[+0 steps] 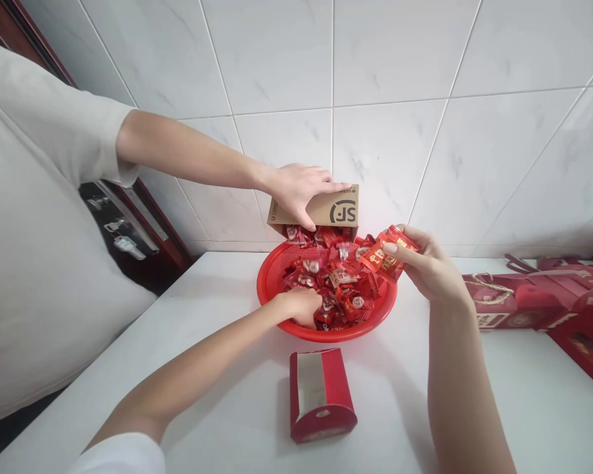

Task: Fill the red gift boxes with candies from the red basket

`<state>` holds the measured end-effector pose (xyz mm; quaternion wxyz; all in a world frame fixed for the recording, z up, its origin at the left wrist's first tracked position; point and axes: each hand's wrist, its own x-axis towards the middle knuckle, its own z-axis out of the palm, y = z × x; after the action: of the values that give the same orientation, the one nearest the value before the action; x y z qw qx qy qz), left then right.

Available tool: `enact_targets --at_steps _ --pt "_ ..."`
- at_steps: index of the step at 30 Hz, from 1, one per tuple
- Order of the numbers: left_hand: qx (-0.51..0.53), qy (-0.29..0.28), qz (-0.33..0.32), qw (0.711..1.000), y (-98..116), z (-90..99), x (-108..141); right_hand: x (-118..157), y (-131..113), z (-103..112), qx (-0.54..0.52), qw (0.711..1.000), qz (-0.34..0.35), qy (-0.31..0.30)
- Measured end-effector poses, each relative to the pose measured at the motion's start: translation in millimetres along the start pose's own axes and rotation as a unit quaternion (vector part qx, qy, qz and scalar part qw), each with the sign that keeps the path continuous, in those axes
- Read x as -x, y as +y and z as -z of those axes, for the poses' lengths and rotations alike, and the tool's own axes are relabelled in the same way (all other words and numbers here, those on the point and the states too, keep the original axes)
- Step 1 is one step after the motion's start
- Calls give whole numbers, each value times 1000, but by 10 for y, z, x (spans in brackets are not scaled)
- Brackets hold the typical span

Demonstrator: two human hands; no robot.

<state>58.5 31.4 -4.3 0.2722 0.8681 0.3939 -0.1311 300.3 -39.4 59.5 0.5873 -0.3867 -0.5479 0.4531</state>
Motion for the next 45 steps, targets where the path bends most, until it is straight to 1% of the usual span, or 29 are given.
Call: enact_targets --at_steps 3,7,10,12,14,17,19,22,24,26,28,33,35,39,42,45 --pt "41 -4 -7 999 -9 -21 -5 -2 -4 -8 4 1000 -3 -1" --pt "68 -14 -12 998 -19 -42 -19 -7 3 -6 10 1000 -2 -1" --pt "102 -23 -20 994 -37 -26 -22 -8 8 4 12 1000 1 4" --pt "146 -18 -29 989 -56 4 -11 -7 8 11 11 1000 3 5" --pt "205 9 -41 978 -79 43 11 -6 6 15 9 1000 8 3" --pt "288 61 -62 954 -107 95 58 -9 5 22 12 1000 8 4" --pt "331 84 -76 937 -117 110 88 -14 9 25 17 1000 6 6" --pt "376 116 -94 914 -116 103 115 -25 25 30 17 1000 7 1" --pt "388 140 -102 905 -107 91 121 -32 40 33 13 1000 5 -6" --pt "385 160 -106 903 -93 83 122 -37 58 36 15 1000 2 -7" --pt "372 170 -106 906 -79 83 124 -40 73 40 24 1000 0 -6" --pt "296 181 -76 935 -128 127 154 -47 95 52 36 999 -3 -9" --pt "247 173 -56 952 -189 156 183 -48 95 54 39 999 -5 -9" --pt "141 136 -25 980 -271 201 238 -48 91 50 47 999 -5 -4" --pt "77 128 -27 988 -219 211 223 -45 93 45 51 999 -9 0" --pt "37 124 -52 990 -103 216 133 -43 94 43 60 998 -10 3"
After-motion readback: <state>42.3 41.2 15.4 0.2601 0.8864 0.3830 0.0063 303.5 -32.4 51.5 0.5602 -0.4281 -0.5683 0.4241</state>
